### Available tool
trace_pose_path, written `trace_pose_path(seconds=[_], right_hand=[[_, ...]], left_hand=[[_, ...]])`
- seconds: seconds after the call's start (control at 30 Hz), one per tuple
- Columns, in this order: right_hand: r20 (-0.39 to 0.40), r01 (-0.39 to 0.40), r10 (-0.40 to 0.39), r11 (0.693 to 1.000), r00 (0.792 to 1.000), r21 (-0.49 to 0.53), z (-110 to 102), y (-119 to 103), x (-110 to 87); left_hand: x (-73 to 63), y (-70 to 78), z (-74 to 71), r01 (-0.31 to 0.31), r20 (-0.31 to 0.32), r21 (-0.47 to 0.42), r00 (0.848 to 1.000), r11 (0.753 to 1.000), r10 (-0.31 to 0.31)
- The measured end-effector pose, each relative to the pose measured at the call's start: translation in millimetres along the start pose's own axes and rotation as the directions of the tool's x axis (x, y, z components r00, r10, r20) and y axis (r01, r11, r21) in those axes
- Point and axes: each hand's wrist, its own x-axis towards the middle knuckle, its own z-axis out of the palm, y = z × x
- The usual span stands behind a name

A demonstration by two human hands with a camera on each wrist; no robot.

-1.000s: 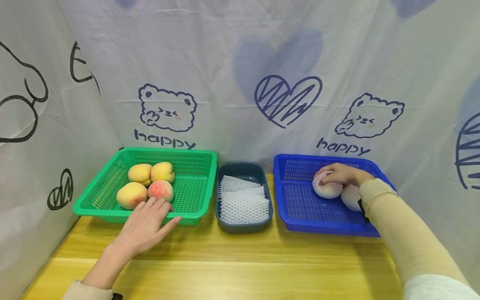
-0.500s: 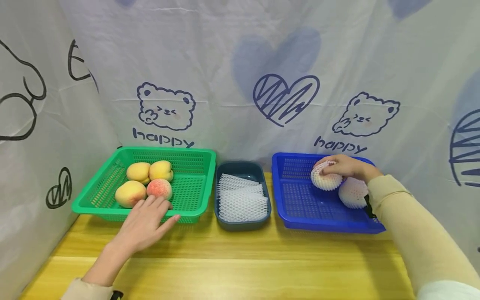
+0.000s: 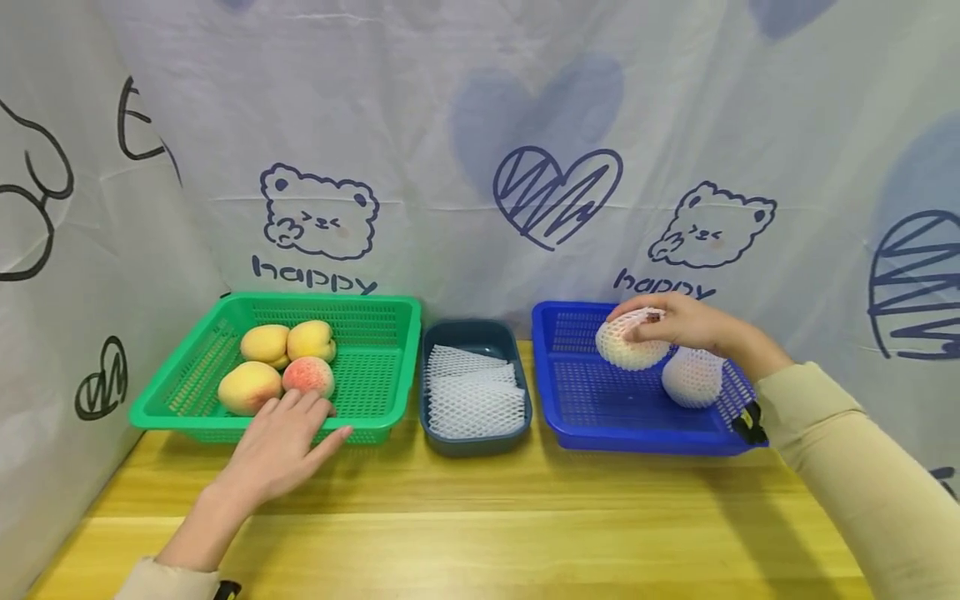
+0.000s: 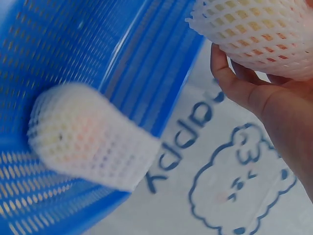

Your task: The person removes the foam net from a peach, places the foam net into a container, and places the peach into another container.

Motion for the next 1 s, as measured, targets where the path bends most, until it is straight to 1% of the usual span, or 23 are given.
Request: trace_pose_path(seconds=[0.17,0.27,0.37,0.57,0.63,0.77,0.8,0.83,1.0], right_hand=[[-0.021,0.103,-0.102,0.994,0.995,0.041,20,-15,-9.6],[-0.034,0.171,-0.17,0.983,0.985,0.058,33,-23,-15.4],[-0.059,0.238,-0.234,0.967,0.97,0.084,47,-29,-21.8],[-0.104,0.357,-0.344,0.923,0.933,0.146,76,-39,-34.5],[-0.117,0.399,-0.383,0.9,0.916,0.174,87,-42,-37.7],[-0.134,0.475,-0.456,0.846,0.88,0.242,111,-47,-42.6],[-0.134,0.484,-0.465,0.837,0.875,0.257,117,-48,-43.5],[-0.137,0.499,-0.48,0.827,0.866,0.259,123,-49,-43.9],[-0.132,0.535,-0.519,0.804,0.845,0.259,155,-49,-44.2]], left_hand=[[-1.2,-0.4,0.0,0.003,-0.001,-0.002,1.0,1.0,-0.003],[-1.7,0.1,-0.1,0.002,-0.006,-0.006,1.0,1.0,-0.002],[-2.0,0.8,-0.1,-0.001,-0.011,-0.006,1.0,1.0,0.001],[-1.4,1.5,0.4,-0.007,-0.022,0.002,1.0,1.0,0.007],[-1.0,1.6,0.6,-0.01,-0.026,0.006,1.0,1.0,0.01],[-0.1,2.1,0.8,-0.016,-0.029,0.01,0.999,1.0,0.016],[0.0,2.2,0.9,-0.016,-0.028,0.009,0.999,1.0,0.016],[0.0,2.3,0.8,-0.015,-0.027,0.008,1.0,1.0,0.015],[-0.6,2.5,1.0,-0.006,-0.021,0.003,1.0,1.0,0.006]])
